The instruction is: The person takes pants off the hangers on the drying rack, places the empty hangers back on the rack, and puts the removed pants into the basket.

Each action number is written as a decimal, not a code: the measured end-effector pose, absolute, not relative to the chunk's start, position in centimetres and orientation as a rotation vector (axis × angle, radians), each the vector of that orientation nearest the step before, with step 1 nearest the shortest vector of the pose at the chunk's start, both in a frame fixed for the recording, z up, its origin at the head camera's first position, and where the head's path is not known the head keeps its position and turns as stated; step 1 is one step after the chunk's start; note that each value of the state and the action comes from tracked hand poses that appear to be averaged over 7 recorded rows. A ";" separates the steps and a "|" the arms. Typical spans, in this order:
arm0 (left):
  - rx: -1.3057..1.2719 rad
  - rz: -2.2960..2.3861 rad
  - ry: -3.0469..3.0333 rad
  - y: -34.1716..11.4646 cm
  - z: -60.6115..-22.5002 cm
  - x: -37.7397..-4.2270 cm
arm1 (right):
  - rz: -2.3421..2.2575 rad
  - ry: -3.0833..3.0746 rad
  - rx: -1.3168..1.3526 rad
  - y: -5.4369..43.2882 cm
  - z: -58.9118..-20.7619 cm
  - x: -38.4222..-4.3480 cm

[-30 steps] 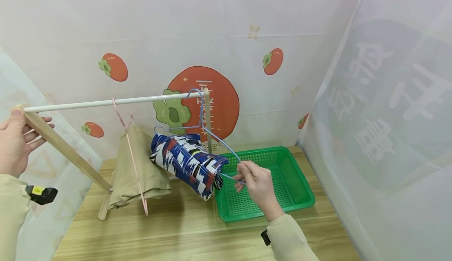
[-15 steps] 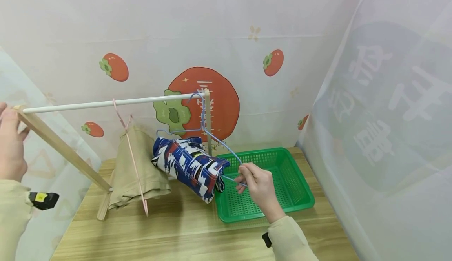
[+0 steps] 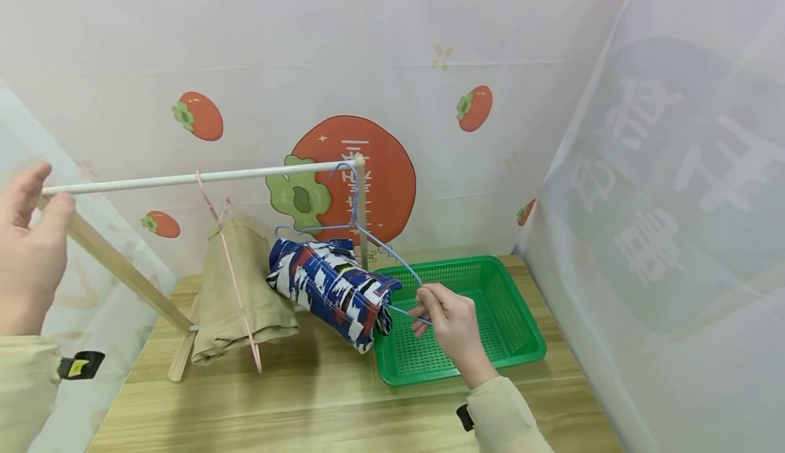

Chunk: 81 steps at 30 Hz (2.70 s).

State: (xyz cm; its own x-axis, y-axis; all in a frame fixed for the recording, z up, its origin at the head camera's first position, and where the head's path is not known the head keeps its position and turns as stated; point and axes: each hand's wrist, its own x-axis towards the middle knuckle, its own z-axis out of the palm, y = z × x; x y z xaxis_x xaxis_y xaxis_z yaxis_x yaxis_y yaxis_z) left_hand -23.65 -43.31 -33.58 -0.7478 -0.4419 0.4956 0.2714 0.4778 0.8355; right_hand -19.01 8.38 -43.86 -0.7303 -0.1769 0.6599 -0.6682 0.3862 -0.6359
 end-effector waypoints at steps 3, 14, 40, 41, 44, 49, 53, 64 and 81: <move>0.057 -1.215 -2.034 -42.1 -33.4 -22.9 | 1.309 -2.162 0.711 8.3 -43.9 -19.0; -0.588 -0.861 -1.974 -36.1 -34.5 -19.3 | 1.308 -2.147 0.710 8.3 -43.9 -18.9; -0.624 -1.424 -2.358 -19.7 -41.5 -17.2 | 1.278 -2.120 0.706 8.7 -44.1 -18.6; -0.612 -1.449 -2.348 -19.3 -41.4 -17.5 | 1.277 -2.119 0.707 8.7 -44.2 -18.6; -0.590 -1.490 -2.313 -18.3 -41.0 -18.5 | 1.274 -2.121 0.707 8.9 -44.2 -18.6; -0.524 -1.493 -2.325 -17.7 -39.9 -21.1 | 1.272 -2.128 0.707 9.2 -44.2 -18.6; -0.433 -1.436 -2.388 -17.8 -39.5 -23.6 | 1.286 -2.128 0.722 9.4 -44.2 -18.5; -0.391 -1.083 -2.643 -20.6 -40.8 -28.7 | 1.313 -2.125 0.744 9.8 -44.1 -18.4; -0.652 -0.602 -2.763 -25.5 -42.1 -31.0 | 1.360 -2.135 0.835 10.6 -43.5 -18.4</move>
